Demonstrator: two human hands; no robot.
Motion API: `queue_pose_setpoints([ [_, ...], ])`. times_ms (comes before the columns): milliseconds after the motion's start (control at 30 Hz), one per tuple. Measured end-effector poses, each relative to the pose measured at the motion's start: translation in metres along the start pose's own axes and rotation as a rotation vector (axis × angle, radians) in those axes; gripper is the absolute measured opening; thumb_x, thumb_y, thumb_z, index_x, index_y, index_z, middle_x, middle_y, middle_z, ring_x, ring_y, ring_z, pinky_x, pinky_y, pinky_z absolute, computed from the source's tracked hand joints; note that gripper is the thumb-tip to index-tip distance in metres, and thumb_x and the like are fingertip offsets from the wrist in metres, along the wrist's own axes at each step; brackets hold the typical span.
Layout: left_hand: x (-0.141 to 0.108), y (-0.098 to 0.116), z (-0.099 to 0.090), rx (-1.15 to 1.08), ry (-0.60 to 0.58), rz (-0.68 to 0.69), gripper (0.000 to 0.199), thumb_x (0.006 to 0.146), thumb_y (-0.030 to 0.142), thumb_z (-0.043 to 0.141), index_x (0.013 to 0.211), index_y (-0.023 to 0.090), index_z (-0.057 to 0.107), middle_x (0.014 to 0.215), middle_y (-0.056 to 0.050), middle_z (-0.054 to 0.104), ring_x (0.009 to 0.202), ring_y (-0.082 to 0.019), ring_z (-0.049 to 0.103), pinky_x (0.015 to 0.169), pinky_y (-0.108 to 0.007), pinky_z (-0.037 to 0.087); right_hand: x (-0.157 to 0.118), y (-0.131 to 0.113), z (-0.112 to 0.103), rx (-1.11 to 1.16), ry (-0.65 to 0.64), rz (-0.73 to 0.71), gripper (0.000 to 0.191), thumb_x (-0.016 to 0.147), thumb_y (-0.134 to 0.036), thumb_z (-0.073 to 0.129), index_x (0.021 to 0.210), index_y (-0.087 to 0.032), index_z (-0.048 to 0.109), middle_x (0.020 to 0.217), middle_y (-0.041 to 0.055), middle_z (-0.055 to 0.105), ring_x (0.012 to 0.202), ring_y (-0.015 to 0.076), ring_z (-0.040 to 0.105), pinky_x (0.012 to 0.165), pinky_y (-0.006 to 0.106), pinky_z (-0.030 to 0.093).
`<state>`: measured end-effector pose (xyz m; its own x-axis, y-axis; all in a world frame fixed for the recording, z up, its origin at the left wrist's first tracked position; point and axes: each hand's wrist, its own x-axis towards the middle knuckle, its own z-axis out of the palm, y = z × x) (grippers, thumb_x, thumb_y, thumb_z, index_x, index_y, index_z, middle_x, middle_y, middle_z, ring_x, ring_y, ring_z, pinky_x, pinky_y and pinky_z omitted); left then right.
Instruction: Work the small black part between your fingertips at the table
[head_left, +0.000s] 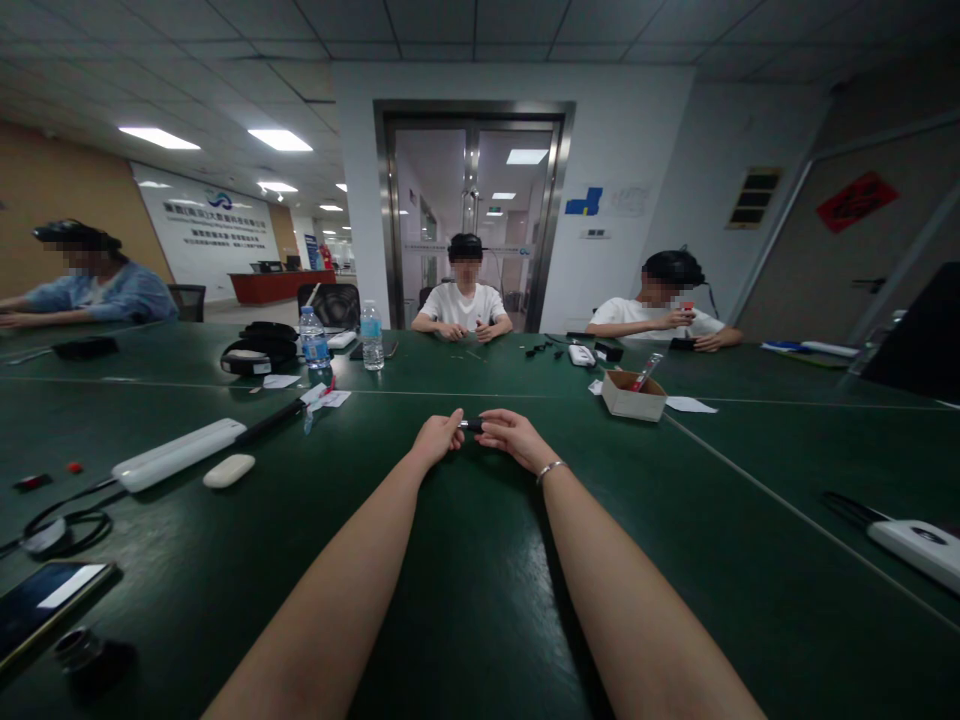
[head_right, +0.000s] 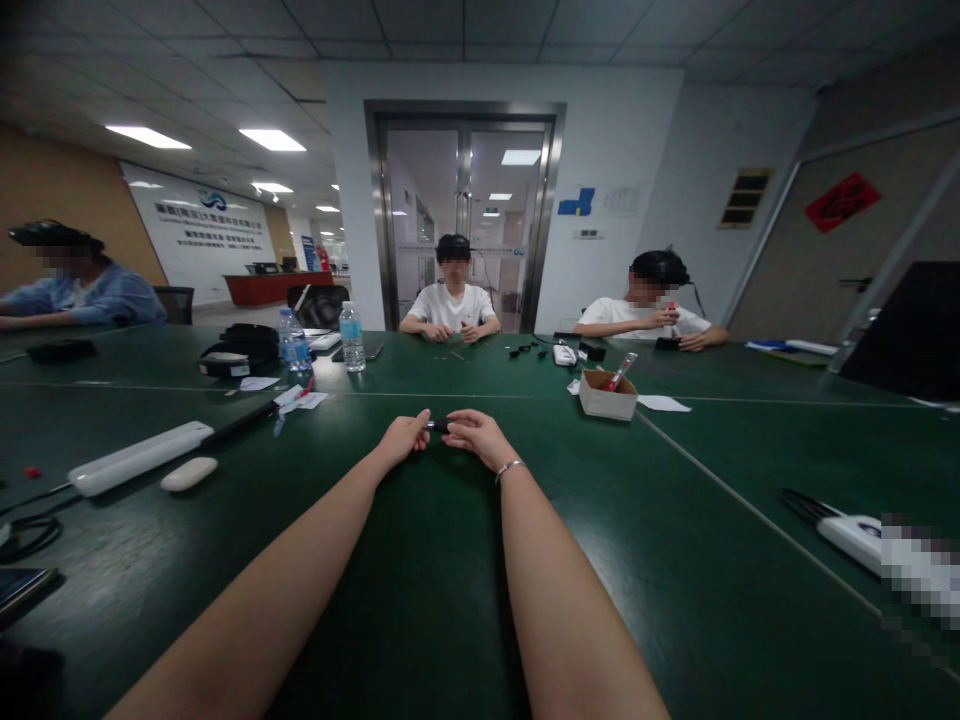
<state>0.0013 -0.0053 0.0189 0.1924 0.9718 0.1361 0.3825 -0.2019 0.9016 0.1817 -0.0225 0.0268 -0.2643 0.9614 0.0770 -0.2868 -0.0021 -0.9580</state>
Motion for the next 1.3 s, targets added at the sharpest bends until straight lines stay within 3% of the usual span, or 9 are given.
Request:
queue_pose_setpoints([
  [300, 0.002, -0.003, -0.001, -0.019, -0.010, 0.000, 0.060, 0.076, 0.066, 0.035, 0.054, 0.014, 0.055, 0.045, -0.001, 0.050, 0.043, -0.011, 0.046, 0.052, -0.025, 0.037, 0.001, 0.001, -0.001, 0.010, -0.011, 0.001, 0.021, 0.072, -0.002, 0.066, 0.089, -0.013, 0.059, 0.086, 0.0062, 0.065, 0.067, 0.0157, 0.067, 0.064, 0.023, 0.057],
  [567, 0.008, -0.009, 0.001, -0.150, -0.100, 0.042, 0.052, 0.075, 0.061, 0.042, 0.064, 0.012, 0.055, 0.056, -0.001, 0.053, 0.049, -0.009, 0.047, 0.054, -0.024, 0.038, 0.003, 0.000, 0.000, 0.013, 0.028, 0.044, 0.017, 0.075, -0.004, 0.064, 0.089, -0.010, 0.059, 0.076, 0.0066, 0.066, 0.060, 0.0138, 0.066, 0.058, 0.021, 0.057],
  [767, 0.009, -0.012, 0.002, -0.085, -0.121, 0.107, 0.046, 0.077, 0.056, 0.043, 0.071, 0.012, 0.057, 0.064, -0.002, 0.056, 0.056, -0.011, 0.049, 0.057, -0.025, 0.039, 0.006, 0.003, -0.002, 0.029, 0.060, 0.058, 0.011, 0.075, -0.006, 0.066, 0.083, -0.009, 0.060, 0.067, 0.0067, 0.064, 0.056, 0.0140, 0.064, 0.054, 0.020, 0.056],
  [967, 0.003, -0.011, -0.001, 0.023, -0.094, 0.153, 0.032, 0.078, 0.045, 0.049, 0.081, 0.015, 0.059, 0.074, -0.002, 0.060, 0.061, -0.012, 0.052, 0.061, -0.025, 0.042, 0.010, 0.006, -0.002, 0.017, 0.092, 0.057, 0.008, 0.075, -0.005, 0.066, 0.079, -0.007, 0.060, 0.063, 0.0066, 0.063, 0.052, 0.0130, 0.063, 0.050, 0.019, 0.055],
  [1133, 0.003, -0.014, 0.001, 0.023, -0.001, 0.225, 0.028, 0.071, 0.037, 0.061, 0.090, 0.017, 0.059, 0.078, -0.002, 0.059, 0.062, -0.011, 0.054, 0.062, -0.024, 0.043, 0.011, 0.005, 0.000, -0.014, 0.112, 0.063, 0.009, 0.078, -0.009, 0.066, 0.075, -0.007, 0.058, 0.059, 0.0069, 0.061, 0.050, 0.0137, 0.062, 0.046, 0.019, 0.054],
  [1300, 0.004, -0.014, 0.003, -0.075, -0.035, 0.163, 0.039, 0.080, 0.049, 0.046, 0.096, 0.015, 0.057, 0.068, -0.002, 0.058, 0.057, -0.011, 0.052, 0.056, -0.024, 0.041, 0.009, 0.003, 0.002, -0.019, 0.103, 0.073, 0.009, 0.079, -0.010, 0.065, 0.075, -0.007, 0.058, 0.060, 0.0066, 0.061, 0.050, 0.0135, 0.062, 0.046, 0.019, 0.054],
])
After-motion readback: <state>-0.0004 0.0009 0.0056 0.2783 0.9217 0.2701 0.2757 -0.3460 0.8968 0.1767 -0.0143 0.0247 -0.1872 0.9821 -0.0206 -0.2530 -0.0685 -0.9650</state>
